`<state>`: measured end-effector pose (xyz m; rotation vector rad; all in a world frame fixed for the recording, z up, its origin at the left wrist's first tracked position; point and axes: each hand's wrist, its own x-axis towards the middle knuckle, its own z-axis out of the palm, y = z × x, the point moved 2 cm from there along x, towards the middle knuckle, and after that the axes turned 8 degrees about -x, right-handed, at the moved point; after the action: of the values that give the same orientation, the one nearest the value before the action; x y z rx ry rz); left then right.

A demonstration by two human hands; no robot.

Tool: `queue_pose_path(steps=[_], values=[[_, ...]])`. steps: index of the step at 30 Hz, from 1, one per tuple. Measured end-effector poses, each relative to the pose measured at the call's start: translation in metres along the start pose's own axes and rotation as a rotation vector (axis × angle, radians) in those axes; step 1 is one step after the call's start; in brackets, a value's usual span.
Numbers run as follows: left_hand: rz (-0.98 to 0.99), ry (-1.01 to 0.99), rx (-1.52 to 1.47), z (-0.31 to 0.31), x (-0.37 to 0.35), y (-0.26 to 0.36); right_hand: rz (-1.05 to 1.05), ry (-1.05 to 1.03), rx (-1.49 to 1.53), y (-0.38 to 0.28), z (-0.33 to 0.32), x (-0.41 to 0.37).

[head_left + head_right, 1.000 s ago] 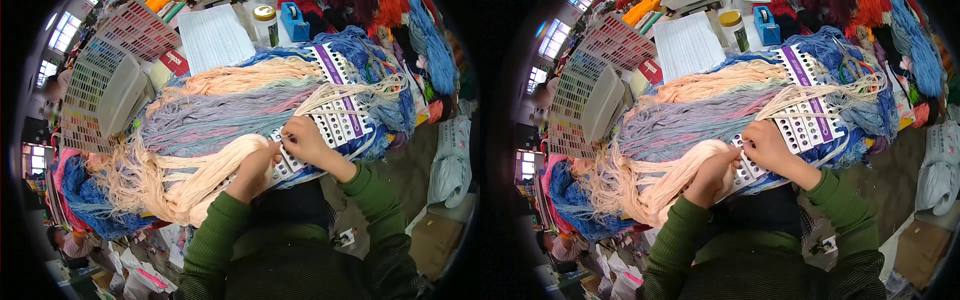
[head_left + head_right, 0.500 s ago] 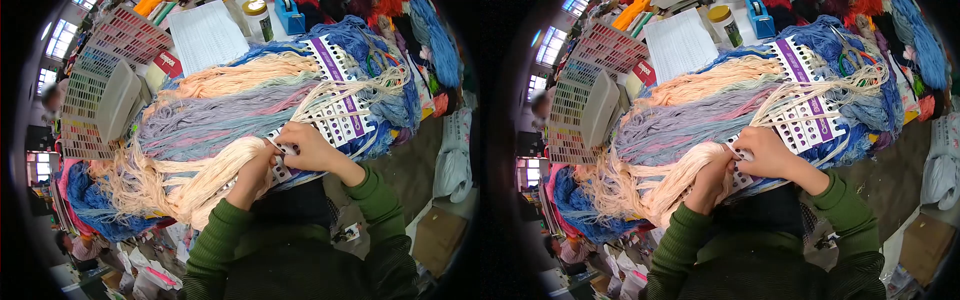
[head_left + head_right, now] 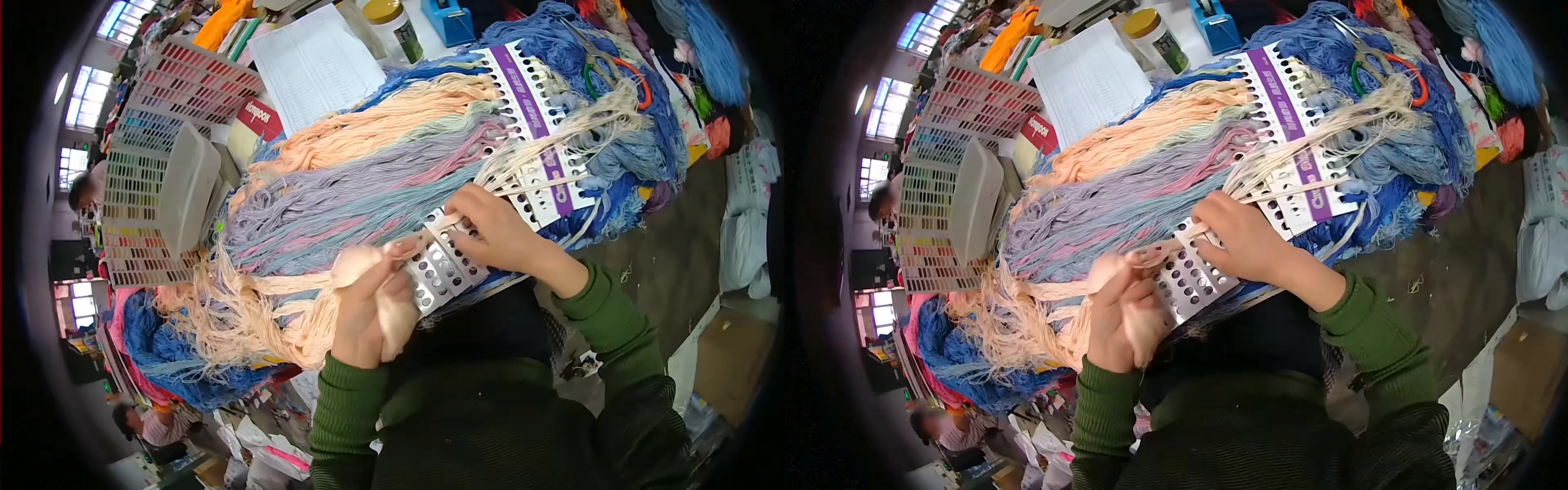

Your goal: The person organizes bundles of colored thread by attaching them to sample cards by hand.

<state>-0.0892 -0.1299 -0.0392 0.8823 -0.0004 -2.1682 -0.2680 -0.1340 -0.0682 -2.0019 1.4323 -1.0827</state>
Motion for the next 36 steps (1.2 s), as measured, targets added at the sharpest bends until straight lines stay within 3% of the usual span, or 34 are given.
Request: queue_pose_path(steps=[2,3,6,7,10,12,14,16,18,19,20,22,24,26,29,30,31,32,34,36], values=[[0.000,-0.198,-0.111,0.006,-0.007,0.006,0.021,0.046,0.026,0.002,0.004,0.002],[-0.003,-0.031,0.140,0.017,-0.005,0.005,0.111,0.008,0.032,-0.001,0.003,0.003],[-0.089,-0.019,0.642,0.010,0.031,-0.014,0.302,0.073,0.428,0.002,0.003,0.003],[0.061,-0.033,0.782,0.011,0.026,-0.019,0.323,0.130,0.492,0.002,0.005,0.003],[0.204,0.074,0.811,0.007,0.017,-0.014,-0.003,0.146,-0.009,-0.001,0.010,0.005],[0.133,0.257,0.674,-0.003,0.009,0.003,0.065,0.000,-0.082,-0.005,0.012,-0.001],[0.083,0.290,0.663,-0.030,-0.001,0.024,0.085,-0.053,-0.137,-0.007,0.016,-0.004],[0.350,0.169,0.418,-0.012,-0.038,0.042,0.131,-0.068,-0.134,-0.008,0.019,-0.004],[0.257,0.049,0.184,-0.052,-0.066,0.075,0.172,-0.088,-0.132,-0.008,0.020,-0.004],[0.022,-0.132,-0.088,-0.078,-0.090,0.102,0.102,-0.026,-0.205,-0.007,0.021,-0.004],[-0.010,-0.150,-0.254,-0.077,-0.106,0.115,0.097,-0.034,-0.229,-0.007,0.020,-0.004],[0.180,-0.062,-0.263,-0.081,-0.149,0.143,0.083,-0.044,-0.281,-0.009,0.019,-0.002],[0.183,-0.193,-0.152,-0.069,-0.174,0.159,0.134,-0.078,-0.274,-0.011,0.020,-0.001],[0.370,-0.150,-0.019,-0.089,-0.198,0.189,0.127,-0.070,-0.282,-0.013,0.020,0.000],[1.042,0.461,1.006,-0.115,-0.231,0.222,0.074,-0.031,-0.320,-0.010,0.024,-0.002],[1.249,0.472,1.285,-0.146,-0.260,0.248,0.050,-0.004,-0.327,-0.010,0.023,-0.003],[0.984,0.440,0.375,-0.146,-0.284,0.255,0.065,-0.023,-0.333,-0.013,0.022,-0.003],[1.158,0.517,1.170,-0.201,-0.344,0.280,0.077,-0.036,-0.343,-0.013,0.021,-0.002],[1.319,0.832,1.322,-0.205,-0.429,0.275,0.106,-0.075,-0.360,-0.015,0.022,-0.003],[1.519,1.161,1.176,-0.238,-0.554,0.294,0.097,-0.082,-0.361,-0.015,0.023,-0.001]])
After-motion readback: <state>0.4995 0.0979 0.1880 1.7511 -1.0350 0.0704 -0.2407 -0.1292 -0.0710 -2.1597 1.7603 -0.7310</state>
